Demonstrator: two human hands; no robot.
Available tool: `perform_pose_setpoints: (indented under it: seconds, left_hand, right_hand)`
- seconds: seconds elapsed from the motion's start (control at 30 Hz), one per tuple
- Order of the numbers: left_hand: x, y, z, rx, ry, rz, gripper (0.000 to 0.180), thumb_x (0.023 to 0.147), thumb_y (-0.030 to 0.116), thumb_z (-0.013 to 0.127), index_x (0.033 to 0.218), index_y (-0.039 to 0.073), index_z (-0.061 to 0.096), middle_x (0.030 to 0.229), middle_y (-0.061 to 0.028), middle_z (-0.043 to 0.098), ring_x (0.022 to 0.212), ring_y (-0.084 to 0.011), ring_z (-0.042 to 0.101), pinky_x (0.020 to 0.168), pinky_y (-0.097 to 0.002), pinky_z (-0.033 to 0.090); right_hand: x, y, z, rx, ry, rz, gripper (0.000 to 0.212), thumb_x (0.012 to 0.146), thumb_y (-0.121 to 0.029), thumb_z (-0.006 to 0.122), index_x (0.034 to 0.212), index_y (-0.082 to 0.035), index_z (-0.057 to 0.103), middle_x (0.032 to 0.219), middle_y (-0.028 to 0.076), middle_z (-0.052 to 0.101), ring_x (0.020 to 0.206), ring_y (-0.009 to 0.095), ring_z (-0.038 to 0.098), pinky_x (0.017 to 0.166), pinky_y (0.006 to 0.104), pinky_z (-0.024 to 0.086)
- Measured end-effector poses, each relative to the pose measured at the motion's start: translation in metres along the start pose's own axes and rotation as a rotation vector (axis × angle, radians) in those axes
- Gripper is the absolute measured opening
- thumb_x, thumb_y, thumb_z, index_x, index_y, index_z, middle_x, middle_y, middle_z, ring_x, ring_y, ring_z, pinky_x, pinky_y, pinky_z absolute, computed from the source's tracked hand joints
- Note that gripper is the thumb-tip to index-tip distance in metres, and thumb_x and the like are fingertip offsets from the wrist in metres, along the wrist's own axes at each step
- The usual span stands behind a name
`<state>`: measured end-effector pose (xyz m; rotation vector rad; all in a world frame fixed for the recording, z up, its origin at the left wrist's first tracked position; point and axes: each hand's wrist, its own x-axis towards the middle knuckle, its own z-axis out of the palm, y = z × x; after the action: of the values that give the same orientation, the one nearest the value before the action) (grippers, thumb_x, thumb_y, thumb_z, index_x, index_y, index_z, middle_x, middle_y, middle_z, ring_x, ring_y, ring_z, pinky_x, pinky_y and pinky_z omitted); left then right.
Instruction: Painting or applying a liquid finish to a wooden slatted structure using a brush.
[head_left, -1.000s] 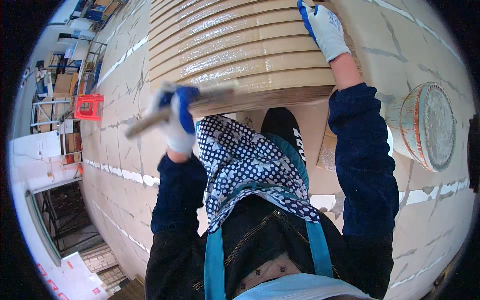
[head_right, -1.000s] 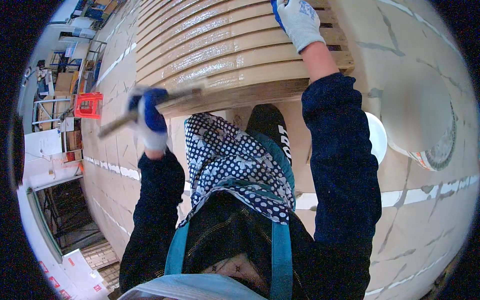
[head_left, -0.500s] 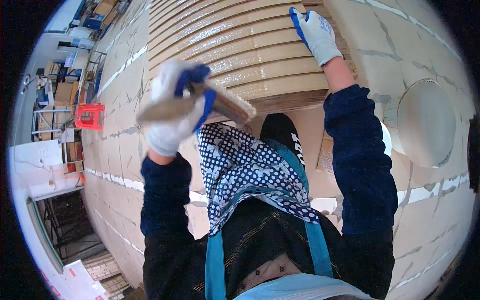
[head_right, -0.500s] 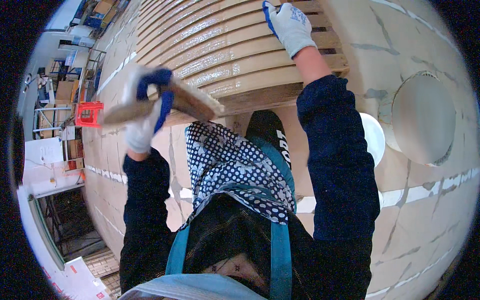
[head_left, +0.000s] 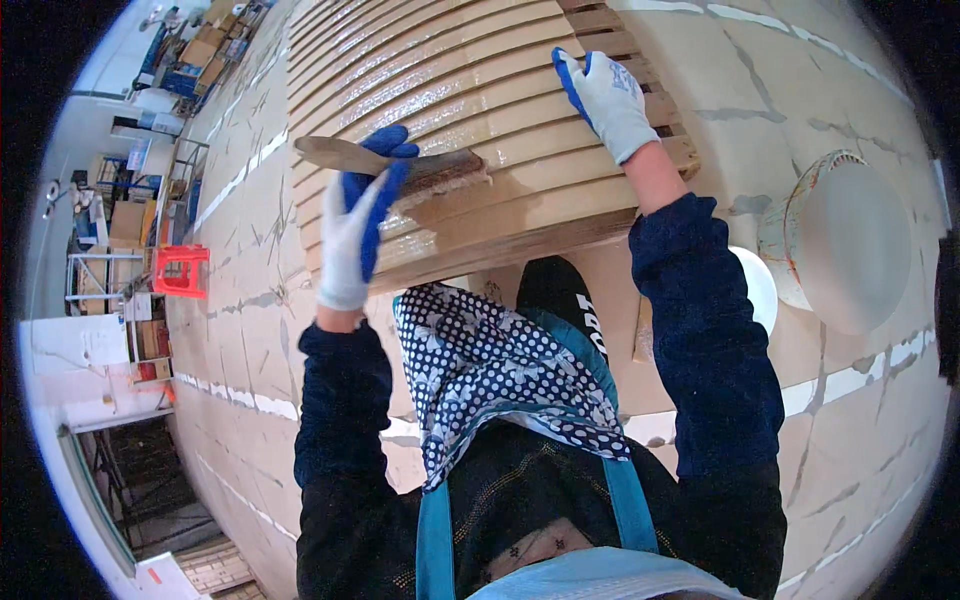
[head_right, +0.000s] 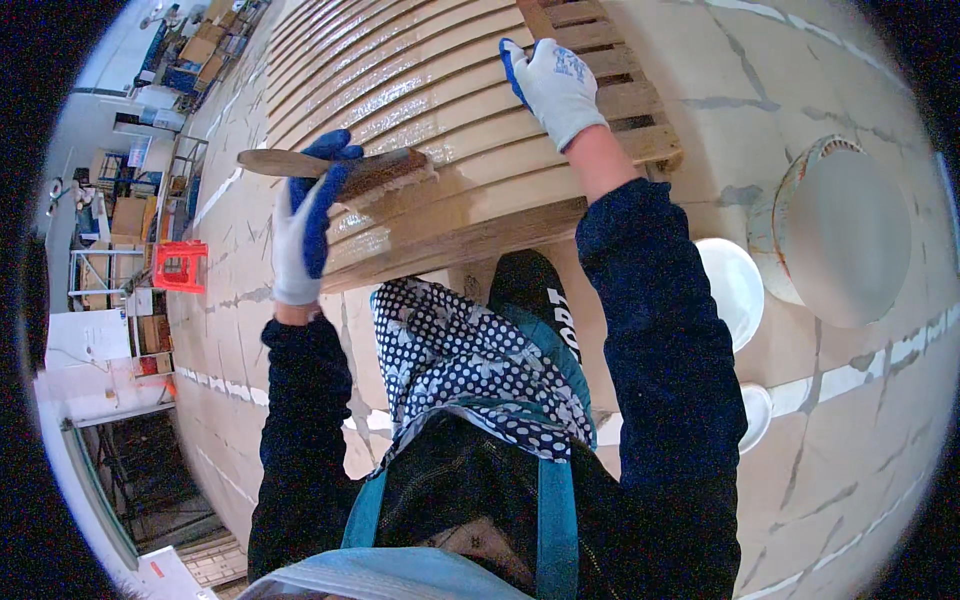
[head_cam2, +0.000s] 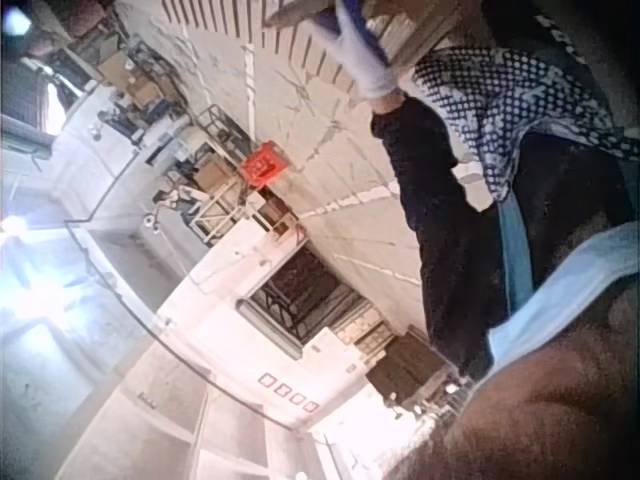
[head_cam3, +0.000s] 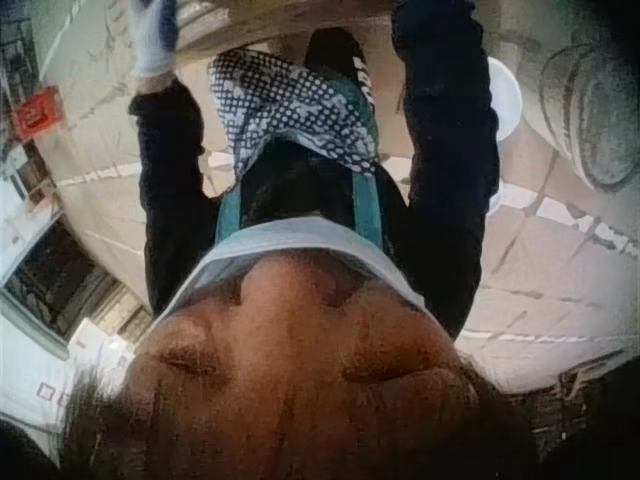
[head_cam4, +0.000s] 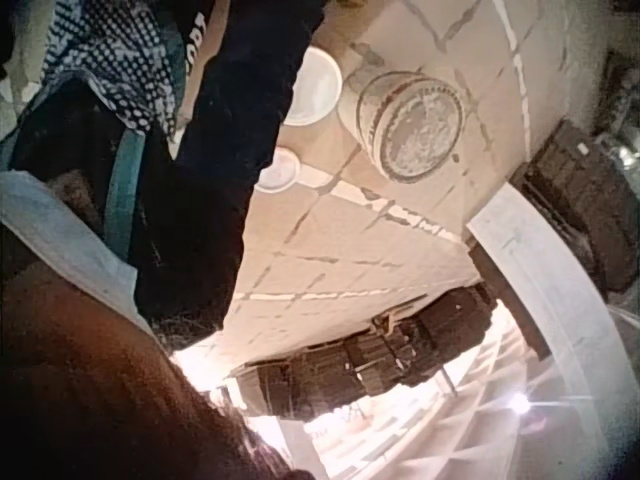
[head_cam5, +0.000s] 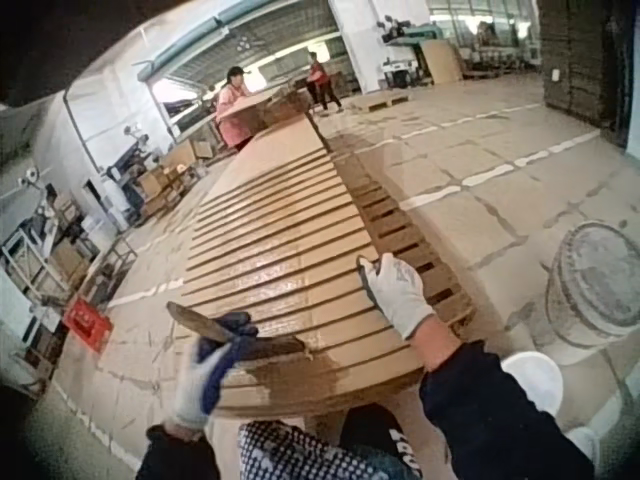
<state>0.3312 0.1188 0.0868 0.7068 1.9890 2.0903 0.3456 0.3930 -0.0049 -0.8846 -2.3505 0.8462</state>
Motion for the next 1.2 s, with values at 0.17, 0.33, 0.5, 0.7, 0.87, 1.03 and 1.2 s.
perform_pose_setpoints:
  seconds: [0.17,0.33,0.5,0.7,0.87,1.03,1.2]
  left_hand:
    - [0.049,-0.036,0.001,0.266,0.037,0.157,0.022,0.089,0.016,0.056,0.091,-0.006,0.059,0.075,-0.0053,0.063,0.067,-0.0121,0.056,0.061,-0.0275,0.045]
    - [0.190,-0.016,0.019,0.760,0.266,0.648,0.031,0.089,0.025,0.058,0.089,-0.006,0.056,0.078,-0.0085,0.060,0.072,-0.0154,0.055,0.066,-0.0333,0.044]
    - [0.253,-0.039,0.006,0.791,0.298,0.472,0.043,0.087,0.038,0.053,0.098,-0.003,0.060,0.085,-0.0201,0.063,0.082,-0.0360,0.059,0.069,-0.0377,0.045]
    - [0.120,-0.050,0.035,0.540,0.032,0.444,0.026,0.087,0.021,0.057,0.079,-0.003,0.059,0.062,-0.0051,0.058,0.057,-0.0114,0.052,0.054,-0.0303,0.042]
    - [0.008,-0.041,0.015,0.348,0.007,0.130,0.019,0.087,0.012,0.057,0.075,-0.003,0.059,0.060,-0.0033,0.056,0.055,-0.0090,0.049,0.050,-0.0278,0.039]
    - [0.029,-0.027,0.016,0.457,0.055,0.296,0.022,0.087,0.015,0.060,0.074,-0.003,0.057,0.059,-0.0032,0.055,0.053,-0.0105,0.049,0.049,-0.0276,0.038]
    - [0.056,-0.040,0.027,0.733,0.203,0.536,0.022,0.086,0.017,0.061,0.075,-0.002,0.055,0.059,-0.0040,0.053,0.053,-0.0142,0.049,0.051,-0.0295,0.038]
  right_hand:
    - [-0.004,0.004,-0.003,-0.021,0.001,-0.016,0.058,0.086,-0.055,0.042,0.088,0.001,0.059,0.085,0.024,0.064,0.085,0.038,0.061,0.077,0.0465,0.046]
    - [0.000,0.007,-0.003,-0.013,-0.017,0.009,0.060,0.085,-0.057,0.042,0.092,0.000,0.060,0.085,0.022,0.063,0.087,0.037,0.060,0.078,0.0448,0.045]
    - [0.002,-0.008,0.004,0.035,-0.054,-0.006,0.060,0.085,-0.057,0.042,0.091,0.000,0.060,0.083,0.022,0.064,0.085,0.038,0.060,0.077,0.0444,0.045]
    - [0.000,0.014,-0.003,-0.039,0.008,-0.032,0.058,0.087,-0.054,0.042,0.089,0.001,0.060,0.083,0.024,0.064,0.084,0.039,0.062,0.077,0.0469,0.047]
    - [-0.003,0.006,0.001,-0.037,0.028,-0.080,0.058,0.086,-0.054,0.042,0.089,0.001,0.061,0.083,0.025,0.064,0.084,0.039,0.062,0.078,0.0471,0.047]
    - [-0.002,0.009,0.002,-0.049,0.025,-0.081,0.059,0.086,-0.055,0.042,0.088,0.001,0.061,0.083,0.026,0.064,0.084,0.039,0.062,0.078,0.0466,0.047]
    - [0.001,-0.003,-0.001,-0.063,0.028,-0.112,0.057,0.087,-0.053,0.043,0.086,0.002,0.059,0.084,0.025,0.062,0.086,0.039,0.059,0.078,0.0459,0.045]
